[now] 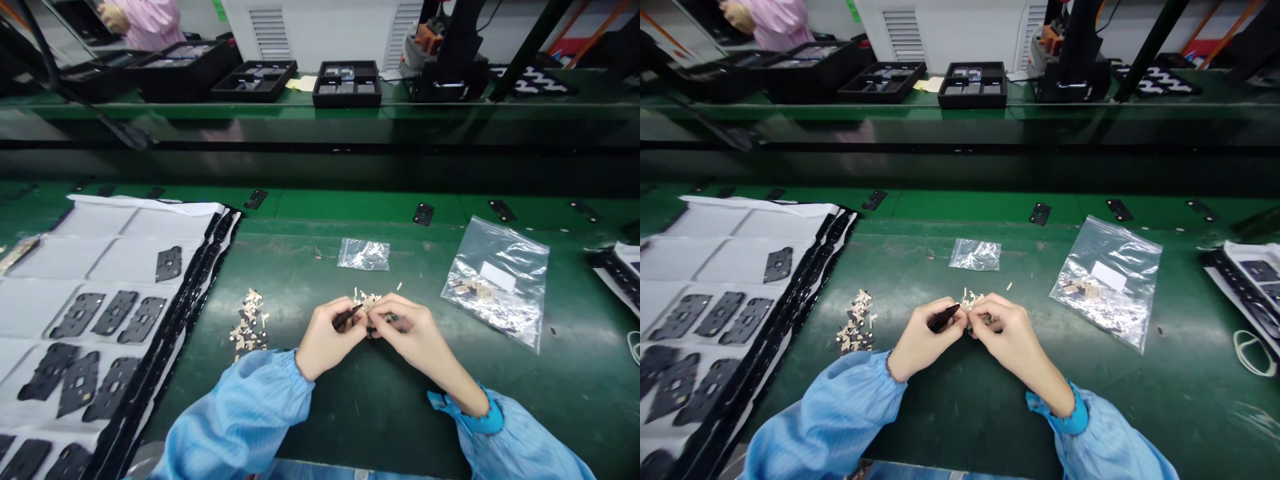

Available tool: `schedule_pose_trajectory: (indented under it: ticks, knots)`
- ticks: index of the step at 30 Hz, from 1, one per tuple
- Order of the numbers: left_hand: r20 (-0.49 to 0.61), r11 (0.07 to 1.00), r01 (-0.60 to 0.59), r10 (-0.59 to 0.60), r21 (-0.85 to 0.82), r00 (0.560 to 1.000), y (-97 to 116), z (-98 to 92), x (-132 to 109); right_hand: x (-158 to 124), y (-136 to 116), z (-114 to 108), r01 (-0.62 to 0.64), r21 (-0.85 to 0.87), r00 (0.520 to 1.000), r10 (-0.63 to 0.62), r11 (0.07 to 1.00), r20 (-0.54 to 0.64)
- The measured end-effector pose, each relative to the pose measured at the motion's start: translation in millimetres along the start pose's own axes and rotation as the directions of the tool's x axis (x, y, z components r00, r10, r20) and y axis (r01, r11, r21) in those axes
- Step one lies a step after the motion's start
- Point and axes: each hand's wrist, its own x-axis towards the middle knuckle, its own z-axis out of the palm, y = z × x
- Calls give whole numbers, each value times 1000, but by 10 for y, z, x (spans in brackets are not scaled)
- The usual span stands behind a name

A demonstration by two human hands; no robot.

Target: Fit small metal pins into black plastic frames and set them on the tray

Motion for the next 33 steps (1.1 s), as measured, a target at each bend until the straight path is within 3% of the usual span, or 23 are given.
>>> schedule_pose_trajectory:
  ticks: [3, 6, 11, 14, 17, 21, 25, 29, 33]
  knots:
    - [-12, 1000, 5, -6, -28, 1000, 9, -3, 18, 11, 50, -19, -68, 30, 993, 71, 997, -90]
    - [-42, 995, 57, -60, -86, 997, 0, -13, 41, 15, 111, -58, -49, -96, 981, 30, 994, -190]
    - [-28, 979, 128, -135, -159, 990, -52, -27, 56, 20, 145, -140, 59, -371, 997, -72, 927, -22]
    - [-38, 984, 105, -112, -145, 993, -71, -20, 49, 31, 112, -158, 70, -430, 994, -101, 900, -50]
    - [-25, 984, 91, -96, -155, 995, -67, -8, 40, 40, 64, -130, 37, -286, 995, -63, 958, -83]
    - [0, 983, 80, -81, -164, 997, -40, 6, 33, 39, 33, -61, -35, -52, 999, 34, 998, -19]
    - [-19, 988, 60, -64, -140, 998, -19, 11, 24, 38, 42, -33, -90, 32, 994, 92, 995, -56]
    - [-120, 998, -62, 61, -3, 991, -21, 17, -4, 36, 43, -24, -135, 100, 986, 144, 986, -88]
    - [-128, 989, -125, 134, 75, 983, -57, 29, -34, 21, 14, -10, -107, 116, 992, 113, 988, -53]
